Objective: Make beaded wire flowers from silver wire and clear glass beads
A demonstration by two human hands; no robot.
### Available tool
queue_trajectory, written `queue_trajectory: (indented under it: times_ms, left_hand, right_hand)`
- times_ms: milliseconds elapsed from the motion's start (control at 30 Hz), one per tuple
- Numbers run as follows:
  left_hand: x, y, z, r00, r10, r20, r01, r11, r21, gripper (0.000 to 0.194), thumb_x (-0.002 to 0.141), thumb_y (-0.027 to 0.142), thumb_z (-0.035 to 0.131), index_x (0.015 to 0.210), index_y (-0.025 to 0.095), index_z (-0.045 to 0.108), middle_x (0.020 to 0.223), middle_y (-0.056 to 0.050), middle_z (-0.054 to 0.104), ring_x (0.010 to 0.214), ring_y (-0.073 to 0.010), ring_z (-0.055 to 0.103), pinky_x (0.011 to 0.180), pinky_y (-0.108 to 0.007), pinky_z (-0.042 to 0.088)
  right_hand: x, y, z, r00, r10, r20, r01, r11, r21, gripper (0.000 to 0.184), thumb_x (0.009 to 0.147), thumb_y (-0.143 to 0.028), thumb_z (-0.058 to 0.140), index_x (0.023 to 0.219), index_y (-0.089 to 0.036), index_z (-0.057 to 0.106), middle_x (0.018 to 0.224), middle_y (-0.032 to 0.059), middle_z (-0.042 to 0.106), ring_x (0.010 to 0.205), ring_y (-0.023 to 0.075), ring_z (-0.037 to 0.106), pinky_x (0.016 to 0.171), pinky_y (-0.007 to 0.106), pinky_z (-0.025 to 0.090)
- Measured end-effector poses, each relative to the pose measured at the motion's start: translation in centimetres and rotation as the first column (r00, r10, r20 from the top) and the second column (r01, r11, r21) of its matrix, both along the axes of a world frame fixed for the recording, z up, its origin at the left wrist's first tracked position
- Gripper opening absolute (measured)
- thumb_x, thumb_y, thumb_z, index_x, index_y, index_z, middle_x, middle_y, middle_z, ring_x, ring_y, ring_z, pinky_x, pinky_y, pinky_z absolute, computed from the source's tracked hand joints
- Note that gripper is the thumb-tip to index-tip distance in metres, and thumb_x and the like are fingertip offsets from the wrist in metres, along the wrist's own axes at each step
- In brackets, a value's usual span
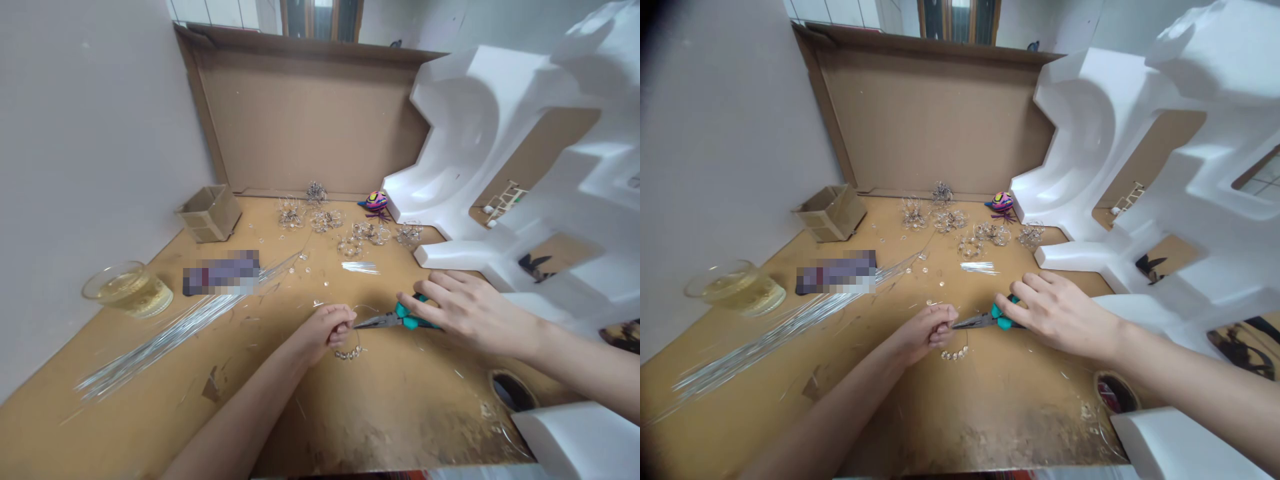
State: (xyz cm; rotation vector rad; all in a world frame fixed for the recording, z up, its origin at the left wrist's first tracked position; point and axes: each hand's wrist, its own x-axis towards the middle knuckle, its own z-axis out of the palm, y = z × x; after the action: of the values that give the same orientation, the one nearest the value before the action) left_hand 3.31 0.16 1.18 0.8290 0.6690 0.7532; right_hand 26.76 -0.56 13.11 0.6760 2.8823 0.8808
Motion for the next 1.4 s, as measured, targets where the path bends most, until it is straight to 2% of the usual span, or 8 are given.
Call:
queue_trajectory:
  times_ms: [200, 300, 467, 633, 767, 967, 1233, 1400]
  left_hand:
    - [0.1, 0.0, 0.3, 0.998, -0.064, -0.028, 0.063, 0.998, -0.028, 0.029, 0.069, 0.028, 0.057, 0.058, 0.018, 0.033, 0.05, 0.009, 0.027, 0.04, -0.0029, 0.017, 0.041, -0.021, 0.008]
    - [0.2, -0.1, 0.5, 0.973, 0.089, -0.212, -0.056, 0.986, 0.154, 0.024, 0.072, 0.032, 0.052, 0.058, 0.019, 0.038, 0.048, 0.008, 0.027, 0.042, -0.0056, 0.018, 0.043, -0.022, 0.012]
    - [0.4, -0.8, 1.2, 0.773, 0.476, -0.42, 0.002, 0.66, 0.751, 0.026, 0.073, 0.031, 0.049, 0.052, 0.019, 0.039, 0.054, 0.002, 0.034, 0.053, -0.0119, 0.028, 0.052, -0.026, 0.018]
    - [0.2, -0.8, 1.1, 0.715, 0.514, -0.473, 0.212, 0.486, 0.848, 0.023, 0.076, 0.023, 0.046, 0.054, 0.019, 0.04, 0.058, 0.001, 0.037, 0.055, -0.0136, 0.03, 0.054, -0.027, 0.017]
    - [-0.5, -0.1, 0.6, 0.655, 0.587, -0.476, 0.072, 0.578, 0.813, 0.025, 0.081, 0.027, 0.042, 0.057, 0.019, 0.039, 0.057, 0.003, 0.036, 0.054, -0.0119, 0.033, 0.054, -0.024, 0.021]
    - [-0.6, -0.2, 1.5, 0.887, 0.294, -0.355, -0.036, 0.812, 0.583, 0.024, 0.08, 0.038, 0.048, 0.068, 0.018, 0.049, 0.063, 0.002, 0.047, 0.057, -0.0099, 0.041, 0.055, -0.022, 0.031]
    - [-0.8, -0.5, 1.7, 0.915, 0.248, -0.32, -0.037, 0.839, 0.544, 0.024, 0.08, 0.039, 0.048, 0.069, 0.018, 0.047, 0.057, 0.005, 0.042, 0.049, -0.0068, 0.034, 0.048, -0.019, 0.027]
    - [-0.9, -0.4, 1.6, 0.825, 0.321, -0.464, 0.094, 0.733, 0.674, 0.023, 0.083, 0.035, 0.042, 0.067, 0.018, 0.044, 0.059, 0.004, 0.042, 0.053, -0.0086, 0.036, 0.051, -0.02, 0.029]
  right_hand:
    - [-0.1, -0.1, 0.1, 1.0, 0.02, 0.011, -0.02, 1.0, 0.016, 0.034, 0.082, -0.008, 0.038, 0.112, -0.017, 0.048, 0.082, 0.0072, 0.057, 0.067, 0.0189, 0.046, 0.061, 0.032, 0.033]
    - [-0.4, -0.2, 0.1, 0.997, -0.072, -0.006, 0.071, 0.994, -0.083, 0.034, 0.077, -0.008, 0.042, 0.108, -0.017, 0.052, 0.081, 0.0073, 0.057, 0.068, 0.0194, 0.049, 0.059, 0.03, 0.032]
    - [-0.6, -0.3, -0.4, 0.913, -0.404, 0.057, 0.385, 0.807, -0.449, 0.03, 0.063, -0.014, 0.051, 0.092, -0.02, 0.059, 0.072, 0.0037, 0.058, 0.061, 0.0178, 0.054, 0.05, 0.027, 0.025]
    - [-0.6, -0.7, -1.7, 0.866, -0.5, 0.031, 0.444, 0.737, -0.51, 0.037, 0.062, -0.017, 0.052, 0.098, -0.022, 0.058, 0.082, 0.0048, 0.06, 0.069, 0.0201, 0.058, 0.052, 0.026, 0.028]
    - [0.2, -1.3, -2.2, 0.807, -0.591, -0.005, 0.491, 0.675, -0.551, 0.046, 0.064, -0.017, 0.052, 0.109, -0.024, 0.053, 0.086, 0.0045, 0.061, 0.072, 0.0207, 0.058, 0.056, 0.026, 0.033]
    - [0.8, -1.7, -5.4, 0.642, -0.767, 0.022, 0.673, 0.549, -0.495, 0.033, 0.077, -0.043, 0.045, 0.099, -0.02, 0.056, 0.087, 0.01, 0.062, 0.08, 0.0259, 0.059, 0.061, 0.03, 0.037]
    - [-0.9, -1.7, -11.1, 0.633, -0.755, -0.169, 0.653, 0.639, -0.408, 0.05, 0.082, -0.052, 0.038, 0.11, -0.014, 0.052, 0.1, 0.0152, 0.058, 0.095, 0.0291, 0.053, 0.074, 0.037, 0.039]
    - [-0.5, -0.6, -10.8, 0.605, -0.75, -0.269, 0.557, 0.639, -0.53, 0.044, 0.079, -0.046, 0.048, 0.109, -0.016, 0.058, 0.105, 0.0141, 0.06, 0.1, 0.0293, 0.052, 0.084, 0.041, 0.037]
